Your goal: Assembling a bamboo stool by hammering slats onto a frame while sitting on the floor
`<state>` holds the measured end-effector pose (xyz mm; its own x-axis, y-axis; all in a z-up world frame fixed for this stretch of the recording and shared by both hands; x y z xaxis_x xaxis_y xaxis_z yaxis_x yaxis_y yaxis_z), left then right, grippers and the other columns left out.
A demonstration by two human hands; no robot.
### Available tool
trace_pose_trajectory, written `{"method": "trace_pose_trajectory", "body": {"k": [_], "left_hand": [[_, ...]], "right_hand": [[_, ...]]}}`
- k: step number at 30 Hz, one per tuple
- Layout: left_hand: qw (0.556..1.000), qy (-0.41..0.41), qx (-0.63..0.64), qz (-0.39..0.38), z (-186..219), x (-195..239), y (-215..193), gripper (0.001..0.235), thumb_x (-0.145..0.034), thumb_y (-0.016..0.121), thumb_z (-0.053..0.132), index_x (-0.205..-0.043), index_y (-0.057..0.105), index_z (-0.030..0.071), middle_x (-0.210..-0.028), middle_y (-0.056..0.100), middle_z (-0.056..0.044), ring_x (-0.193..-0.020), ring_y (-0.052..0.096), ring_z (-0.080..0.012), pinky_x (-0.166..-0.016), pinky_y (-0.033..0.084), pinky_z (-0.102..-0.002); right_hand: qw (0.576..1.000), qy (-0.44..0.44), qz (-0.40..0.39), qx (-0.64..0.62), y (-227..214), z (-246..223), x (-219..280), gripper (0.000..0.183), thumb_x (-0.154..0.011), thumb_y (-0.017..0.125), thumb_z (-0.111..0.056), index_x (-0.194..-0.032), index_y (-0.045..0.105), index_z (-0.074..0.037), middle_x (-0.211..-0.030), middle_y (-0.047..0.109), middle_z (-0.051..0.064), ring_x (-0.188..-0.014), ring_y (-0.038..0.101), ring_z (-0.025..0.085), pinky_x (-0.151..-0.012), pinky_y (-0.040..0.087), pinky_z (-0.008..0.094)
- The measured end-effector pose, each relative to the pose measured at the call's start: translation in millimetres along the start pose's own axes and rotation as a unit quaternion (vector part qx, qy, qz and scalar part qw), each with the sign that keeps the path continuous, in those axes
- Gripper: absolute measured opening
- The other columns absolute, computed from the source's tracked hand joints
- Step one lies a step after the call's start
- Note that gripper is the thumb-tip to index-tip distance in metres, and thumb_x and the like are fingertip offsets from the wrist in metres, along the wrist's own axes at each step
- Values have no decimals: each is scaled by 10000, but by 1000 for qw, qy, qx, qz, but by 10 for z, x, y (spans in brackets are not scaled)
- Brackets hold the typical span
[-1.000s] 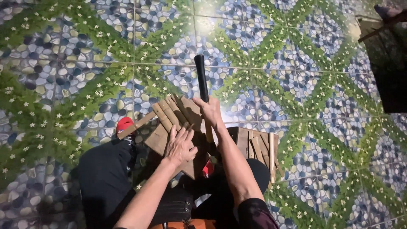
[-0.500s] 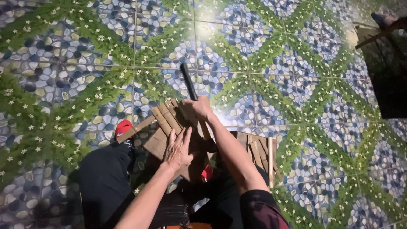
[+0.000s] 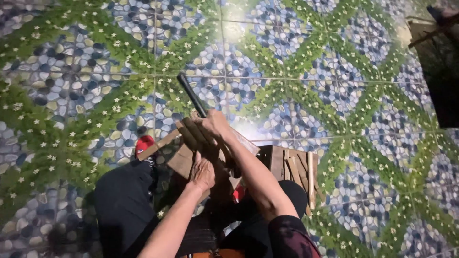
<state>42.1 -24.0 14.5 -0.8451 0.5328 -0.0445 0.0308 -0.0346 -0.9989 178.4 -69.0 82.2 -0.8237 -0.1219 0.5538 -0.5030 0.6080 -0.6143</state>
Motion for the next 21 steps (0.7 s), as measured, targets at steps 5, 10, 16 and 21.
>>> {"method": "trace_pose_trajectory", "body": {"k": [5,10,16,21], "left_hand": [[940,-132,190,-251,31,-85,44,536,-801,588,492,-1044,750,42,-1159,742,-111,-1369,528,-157,-1269,-191,-427],[960,-121,248,-52,20,-52,217,987,-791,701,593,-1565,265,163,-1571,427,-48,-1506,273,-196,-1251,55,-556],[978,-70,185,60,29,-18,456,767,-847,597,563,-1518,373,266,-1520,417,-46,-1488,291,-231,-1208,131,-612],[985,-36,162,41,68,-31,291,484,-926,562,529,-1394,524,408,-1489,379,-59,-1501,223,-291,-1165,123,-687]], "right_hand": [[949,-16,132,-287,-328,703,129,301,-693,894,-275,-713,675,-69,-532,629,86,-440,656,208,-460,552,322],[832,-112,287,-461,-441,1443,894,185,-725,830,-31,-813,668,-18,-700,633,94,-622,636,196,-652,563,331],[686,-329,345,-550,-597,1827,1547,205,-843,638,60,-684,543,-29,-474,448,128,-383,473,243,-508,465,355],[663,-325,361,-570,-469,2187,1612,174,-825,622,37,-697,514,-9,-488,460,190,-398,471,271,-529,461,388]]}}
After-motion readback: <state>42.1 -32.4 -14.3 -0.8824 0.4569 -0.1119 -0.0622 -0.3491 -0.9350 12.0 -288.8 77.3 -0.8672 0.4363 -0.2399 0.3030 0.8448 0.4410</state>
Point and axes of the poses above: each hand's wrist, its own x-axis away from the middle knuckle, its own y-axis out of the palm, z = x × y, the point moved 4 cm from there along -x, towards the middle knuckle
